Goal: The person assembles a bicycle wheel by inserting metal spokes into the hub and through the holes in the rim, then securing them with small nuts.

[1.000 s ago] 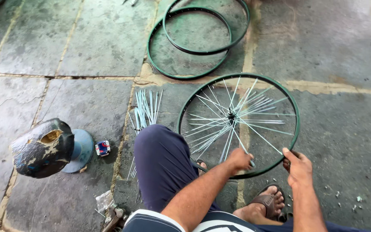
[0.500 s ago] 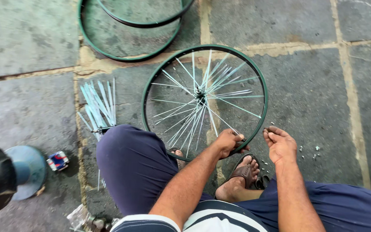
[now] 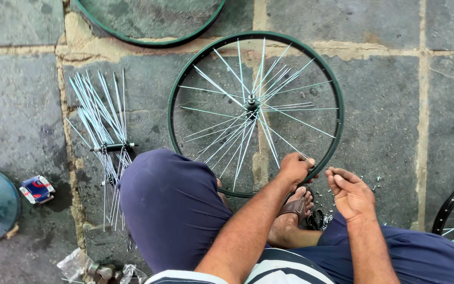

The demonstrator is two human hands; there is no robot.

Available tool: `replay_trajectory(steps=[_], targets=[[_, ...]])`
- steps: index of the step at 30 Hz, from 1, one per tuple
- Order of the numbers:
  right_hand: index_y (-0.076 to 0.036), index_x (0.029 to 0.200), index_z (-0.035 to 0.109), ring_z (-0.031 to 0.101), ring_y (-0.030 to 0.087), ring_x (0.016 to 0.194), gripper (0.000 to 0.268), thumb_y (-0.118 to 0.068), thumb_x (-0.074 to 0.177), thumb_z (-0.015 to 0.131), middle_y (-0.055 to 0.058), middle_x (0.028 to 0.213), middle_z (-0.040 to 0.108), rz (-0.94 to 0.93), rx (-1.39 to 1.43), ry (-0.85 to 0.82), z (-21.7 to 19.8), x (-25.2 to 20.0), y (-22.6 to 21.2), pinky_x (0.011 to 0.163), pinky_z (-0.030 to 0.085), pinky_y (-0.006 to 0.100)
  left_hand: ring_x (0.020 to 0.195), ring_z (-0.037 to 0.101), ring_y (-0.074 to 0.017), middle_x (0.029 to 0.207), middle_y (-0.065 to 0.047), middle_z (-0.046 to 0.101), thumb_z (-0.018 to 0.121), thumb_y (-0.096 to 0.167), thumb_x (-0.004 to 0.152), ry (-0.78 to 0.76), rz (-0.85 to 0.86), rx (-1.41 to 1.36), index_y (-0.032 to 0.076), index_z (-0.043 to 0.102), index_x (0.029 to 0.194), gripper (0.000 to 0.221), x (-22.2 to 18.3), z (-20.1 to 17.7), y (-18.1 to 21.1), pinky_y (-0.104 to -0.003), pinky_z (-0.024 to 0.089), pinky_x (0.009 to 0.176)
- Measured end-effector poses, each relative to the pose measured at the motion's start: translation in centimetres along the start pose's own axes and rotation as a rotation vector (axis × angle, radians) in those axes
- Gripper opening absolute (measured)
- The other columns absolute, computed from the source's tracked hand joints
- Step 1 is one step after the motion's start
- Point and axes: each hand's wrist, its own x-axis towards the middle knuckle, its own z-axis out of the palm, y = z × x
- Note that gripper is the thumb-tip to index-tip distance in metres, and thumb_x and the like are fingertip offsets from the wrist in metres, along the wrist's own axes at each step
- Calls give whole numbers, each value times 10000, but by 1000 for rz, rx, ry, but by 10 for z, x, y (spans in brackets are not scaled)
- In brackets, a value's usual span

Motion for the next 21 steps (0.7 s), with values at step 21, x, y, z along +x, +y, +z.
replay_trajectory(steps=[21], targets=[[-75,1027,661,668,171,799,64,-138,1032,675,102,962,704,-85,-75,74,15,8,19,665,540,255,648,715,-249,890,-139,719,620,289,992,149,77,259,48,612,1116,271,-30,-4,36,-391,580,502]])
